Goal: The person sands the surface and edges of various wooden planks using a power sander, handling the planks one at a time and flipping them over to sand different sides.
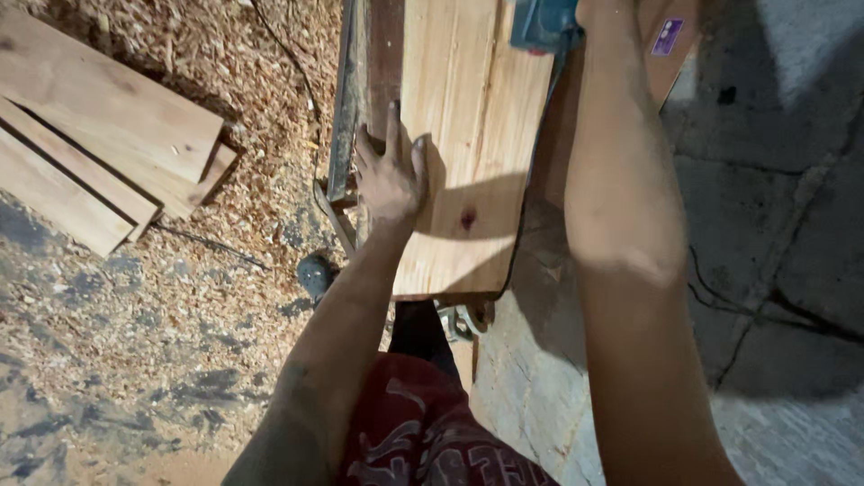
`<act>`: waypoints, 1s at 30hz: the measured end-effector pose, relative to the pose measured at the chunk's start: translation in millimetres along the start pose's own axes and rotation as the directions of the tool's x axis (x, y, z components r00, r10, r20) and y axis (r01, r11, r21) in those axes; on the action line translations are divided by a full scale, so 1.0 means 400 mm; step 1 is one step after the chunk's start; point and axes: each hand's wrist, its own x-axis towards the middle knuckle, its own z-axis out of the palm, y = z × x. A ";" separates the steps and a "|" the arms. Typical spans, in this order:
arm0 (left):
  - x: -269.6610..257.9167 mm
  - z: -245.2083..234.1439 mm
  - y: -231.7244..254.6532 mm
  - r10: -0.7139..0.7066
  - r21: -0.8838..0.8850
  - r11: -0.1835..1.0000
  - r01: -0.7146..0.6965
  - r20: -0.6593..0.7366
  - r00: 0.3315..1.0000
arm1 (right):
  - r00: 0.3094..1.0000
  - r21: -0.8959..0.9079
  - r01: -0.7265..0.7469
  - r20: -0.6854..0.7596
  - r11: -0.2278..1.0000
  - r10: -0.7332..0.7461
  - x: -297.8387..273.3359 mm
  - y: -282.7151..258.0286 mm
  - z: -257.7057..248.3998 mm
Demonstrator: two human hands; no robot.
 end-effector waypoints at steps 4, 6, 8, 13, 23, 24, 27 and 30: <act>-0.008 0.003 -0.005 0.045 0.015 0.999 -0.044 -0.068 0.997 | 1.000 -0.056 0.003 -0.017 0.998 -0.004 -0.061 0.023 -0.016; 0.011 0.005 -0.002 -0.022 0.002 1.000 0.022 0.000 1.000 | 0.999 -0.107 -0.022 -0.034 0.994 0.019 -0.212 0.108 -0.051; 0.010 0.013 -0.004 -0.051 0.017 0.999 0.050 0.043 0.998 | 0.990 -0.151 -0.120 -0.087 0.981 0.107 -0.433 0.213 -0.099; 0.008 0.026 -0.016 -0.009 -0.032 0.999 0.008 -0.037 0.999 | 0.979 -0.661 0.198 0.092 0.724 -0.183 -1.110 0.295 -0.264; 0.009 0.011 -0.003 -0.007 -0.013 1.000 0.006 -0.068 0.998 | 0.996 -0.433 0.007 -0.078 0.901 -0.046 -0.759 0.205 -0.109; 0.006 0.007 0.000 -0.027 0.002 1.000 0.027 -0.033 0.999 | 0.987 -0.326 0.098 -0.092 0.940 -0.135 -0.671 0.168 -0.077; -0.009 0.004 0.002 -0.024 -0.017 1.000 0.023 -0.026 0.999 | 0.957 -0.060 -0.250 -0.166 0.966 0.238 -0.362 0.083 0.015; 0.007 0.005 0.003 -0.002 -0.027 1.000 0.000 -0.073 0.997 | 1.000 -0.015 0.016 -0.013 1.000 -0.017 -0.073 -0.031 0.074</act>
